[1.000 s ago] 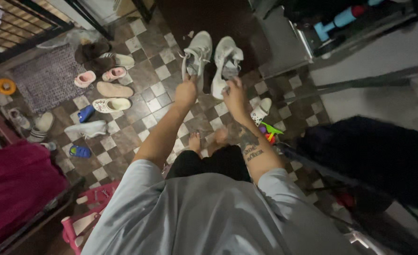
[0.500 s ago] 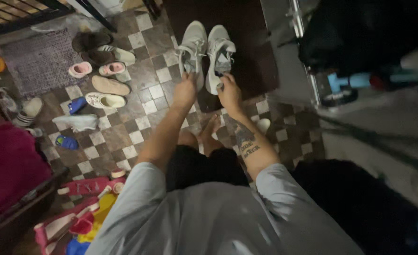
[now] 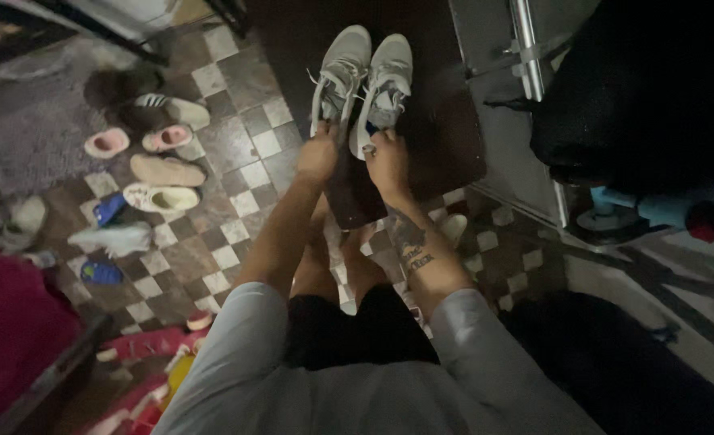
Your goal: The person picks up various shoes from a cluttered floor and places them on a small wooden bench. They handle sneakers, slippers, and sandals one at a time, arranging them in pairs on the bench.
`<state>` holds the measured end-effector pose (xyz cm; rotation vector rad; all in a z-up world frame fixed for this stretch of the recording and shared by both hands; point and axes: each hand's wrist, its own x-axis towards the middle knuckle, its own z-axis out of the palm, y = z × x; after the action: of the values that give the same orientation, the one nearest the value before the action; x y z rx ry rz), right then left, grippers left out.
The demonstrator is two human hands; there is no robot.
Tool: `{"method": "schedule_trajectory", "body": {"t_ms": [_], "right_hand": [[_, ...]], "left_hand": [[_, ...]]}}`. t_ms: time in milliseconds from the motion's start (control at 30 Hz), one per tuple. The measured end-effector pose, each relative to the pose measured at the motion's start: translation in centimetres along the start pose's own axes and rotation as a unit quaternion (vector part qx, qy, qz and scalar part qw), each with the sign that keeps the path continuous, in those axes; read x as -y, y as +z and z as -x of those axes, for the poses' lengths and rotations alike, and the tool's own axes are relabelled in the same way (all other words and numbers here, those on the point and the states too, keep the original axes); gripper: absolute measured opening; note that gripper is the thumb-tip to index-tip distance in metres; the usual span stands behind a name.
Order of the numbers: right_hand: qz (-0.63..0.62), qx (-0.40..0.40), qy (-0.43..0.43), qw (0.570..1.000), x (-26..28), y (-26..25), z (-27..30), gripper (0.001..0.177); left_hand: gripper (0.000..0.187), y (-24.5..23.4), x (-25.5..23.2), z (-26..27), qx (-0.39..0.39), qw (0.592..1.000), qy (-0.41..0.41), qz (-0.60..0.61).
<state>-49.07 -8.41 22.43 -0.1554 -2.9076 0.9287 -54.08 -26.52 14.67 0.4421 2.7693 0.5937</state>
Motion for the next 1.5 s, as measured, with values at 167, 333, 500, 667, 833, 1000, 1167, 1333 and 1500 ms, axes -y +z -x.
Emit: {"method": "schedule_trajectory", "body": {"t_ms": [167, 333, 500, 667, 833, 1000, 1167, 1333, 1500], "right_hand": [[0.013, -0.013, 0.054, 0.998, -2.8, 1.0, -0.8, 0.026], [0.052, -0.032, 0.114, 0.992, -5.2, 1.9, -0.3, 0.03], [0.023, -0.043, 0.178, 0.983, -6.8, 3.0, 0.8, 0.028], [0.002, -0.081, 0.18, 0.98, -8.2, 3.5, 0.8, 0.031], [0.012, -0.053, 0.199, 0.979, -8.7, 3.3, 0.2, 0.031], [-0.004, -0.017, 0.179, 0.984, -9.0, 3.6, -0.6, 0.024], [-0.039, -0.044, 0.168, 0.984, -9.4, 4.3, -0.8, 0.019], [-0.058, -0.019, 0.167, 0.984, -9.7, 3.5, -0.4, 0.031], [-0.069, -0.059, 0.119, 0.989, -9.5, 1.5, 1.2, 0.047]], "left_hand": [[0.036, 2.7, 0.0, -4.3, 0.049, 0.997, 0.058, -0.03], [0.038, 3.0, -2.1, -6.9, 0.106, 0.99, 0.086, -0.022], [0.046, 2.5, -3.9, -8.4, 0.128, 0.98, 0.147, -0.047], [0.045, 4.4, -5.6, -9.9, 0.177, 0.969, 0.15, -0.08], [0.045, 7.6, -5.3, -10.8, 0.095, 0.97, 0.201, -0.092], [0.041, 9.2, -4.8, -12.3, 0.128, 0.962, 0.192, -0.15], [0.044, 9.6, -3.6, -12.7, 0.139, 0.961, 0.208, -0.118], [0.049, 8.1, -4.8, -12.2, 0.2, 0.955, 0.162, -0.145], [0.052, 3.0, -7.9, -8.5, 0.194, 0.973, 0.094, -0.081]]}}
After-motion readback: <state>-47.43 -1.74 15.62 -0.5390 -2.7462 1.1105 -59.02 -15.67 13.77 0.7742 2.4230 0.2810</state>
